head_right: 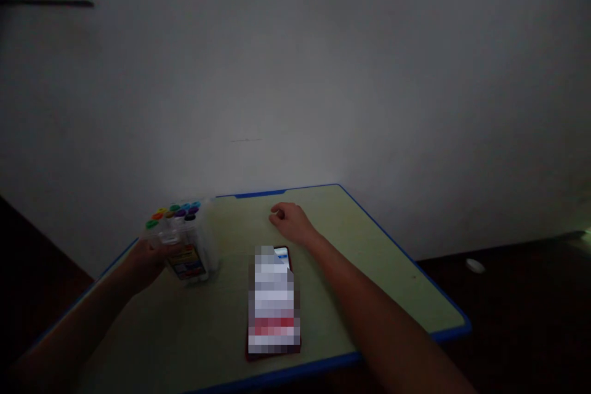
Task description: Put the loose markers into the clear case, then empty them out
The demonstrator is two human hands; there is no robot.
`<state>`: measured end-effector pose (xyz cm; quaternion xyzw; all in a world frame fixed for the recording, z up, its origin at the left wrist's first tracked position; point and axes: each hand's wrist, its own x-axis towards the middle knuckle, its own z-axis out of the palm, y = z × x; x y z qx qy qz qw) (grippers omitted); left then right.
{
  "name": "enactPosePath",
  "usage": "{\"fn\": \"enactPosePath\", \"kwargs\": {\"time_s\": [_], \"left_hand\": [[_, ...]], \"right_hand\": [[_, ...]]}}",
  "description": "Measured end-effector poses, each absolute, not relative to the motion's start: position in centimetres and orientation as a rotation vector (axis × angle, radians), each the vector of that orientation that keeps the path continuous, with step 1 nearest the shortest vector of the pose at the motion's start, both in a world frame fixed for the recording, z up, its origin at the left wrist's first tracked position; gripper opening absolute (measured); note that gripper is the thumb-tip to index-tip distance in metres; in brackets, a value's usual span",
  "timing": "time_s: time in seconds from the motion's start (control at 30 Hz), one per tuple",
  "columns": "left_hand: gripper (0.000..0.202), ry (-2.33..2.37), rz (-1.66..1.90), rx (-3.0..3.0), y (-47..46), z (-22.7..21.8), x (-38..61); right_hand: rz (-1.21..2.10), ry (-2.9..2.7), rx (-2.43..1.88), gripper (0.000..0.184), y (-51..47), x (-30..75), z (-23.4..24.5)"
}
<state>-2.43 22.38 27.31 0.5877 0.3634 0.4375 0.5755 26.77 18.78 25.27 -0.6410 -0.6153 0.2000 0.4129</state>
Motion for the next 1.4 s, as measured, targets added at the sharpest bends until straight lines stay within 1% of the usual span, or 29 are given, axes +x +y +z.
{"fn": "enactPosePath", "kwargs": {"time_s": [0.13, 0.2, 0.27, 0.33, 0.47, 0.53, 0.6, 0.67, 0.73, 0.87, 0.9, 0.97, 1.13, 1.3, 1.37, 1.4], "left_hand": [[0.04, 0.922, 1.068, 1.294, 22.3, 27.1, -2.4], [0.045, 0.91, 1.049, 1.281, 22.3, 27.0, -2.4], [0.053, 0.844, 1.042, 1.304, 22.4, 26.9, -2.5], [0.069, 0.751, 1.06, 1.36, 22.4, 26.8, -2.5], [0.113, 0.55, 1.113, 1.469, 22.1, 27.1, -2.4], [0.124, 0.52, 1.137, 1.488, 21.7, 27.5, -2.7], [0.128, 0.536, 1.149, 1.506, 21.4, 27.8, -3.2], [0.126, 0.531, 1.152, 1.558, 21.2, 28.1, -3.8], [0.118, 0.491, 1.138, 1.64, 21.1, 28.4, -4.2], [0.077, 0.548, 1.157, 1.66, 20.9, 29.3, -4.1], [0.07, 0.591, 1.188, 1.644, 20.8, 29.5, -3.9], [0.062, 0.653, 1.239, 1.63, 20.7, 29.9, -3.5], [0.058, 0.658, 1.257, 1.634, 20.8, 30.0, -3.2], [0.058, 0.676, 1.269, 1.659, 20.9, 29.8, -3.3], [0.062, 0.656, 1.26, 1.658, 20.9, 29.6, -3.2], [0.07, 0.642, 1.251, 1.651, 20.9, 29.5, -3.1]], "right_hand": [[0.666, -1.44, -1.544, 0.018, 18.3, 26.7, 25.3], [0.792, -1.427, -1.477, 0.015, 18.1, 25.9, 26.4], [0.924, -1.45, -1.399, 0.017, 18.3, 24.4, 27.9], [1.084, -1.453, -1.317, 0.024, 18.9, 22.2, 29.6], [1.379, -1.418, -1.119, 0.039, 20.3, 17.9, 32.5], [1.426, -1.396, -1.004, 0.047, 20.7, 16.4, 33.4], [1.423, -1.362, -0.926, 0.051, 20.7, 15.7, 34.0], [1.38, -1.41, -0.922, 0.046, 20.4, 15.5, 34.3], [1.303, -1.528, -0.951, 0.042, 20.1, 15.5, 34.3], [1.146, -1.705, -0.965, 0.047, 19.8, 15.6, 34.2], [1.114, -1.729, -0.977, 0.048, 19.8, 15.7, 34.2], [1.076, -1.763, -1.007, 0.05, 19.9, 15.7, 34.2], [1.074, -1.785, -1.028, 0.054, 19.9, 15.7, 34.1], [0.874, -1.861, -1.004, 0.051, 20.1, 15.3, 33.5], [0.815, -1.857, -1.02, 0.048, 20.0, 15.2, 33.3], [0.808, -1.849, -1.036, 0.048, 19.9, 15.1, 33.4]]}}
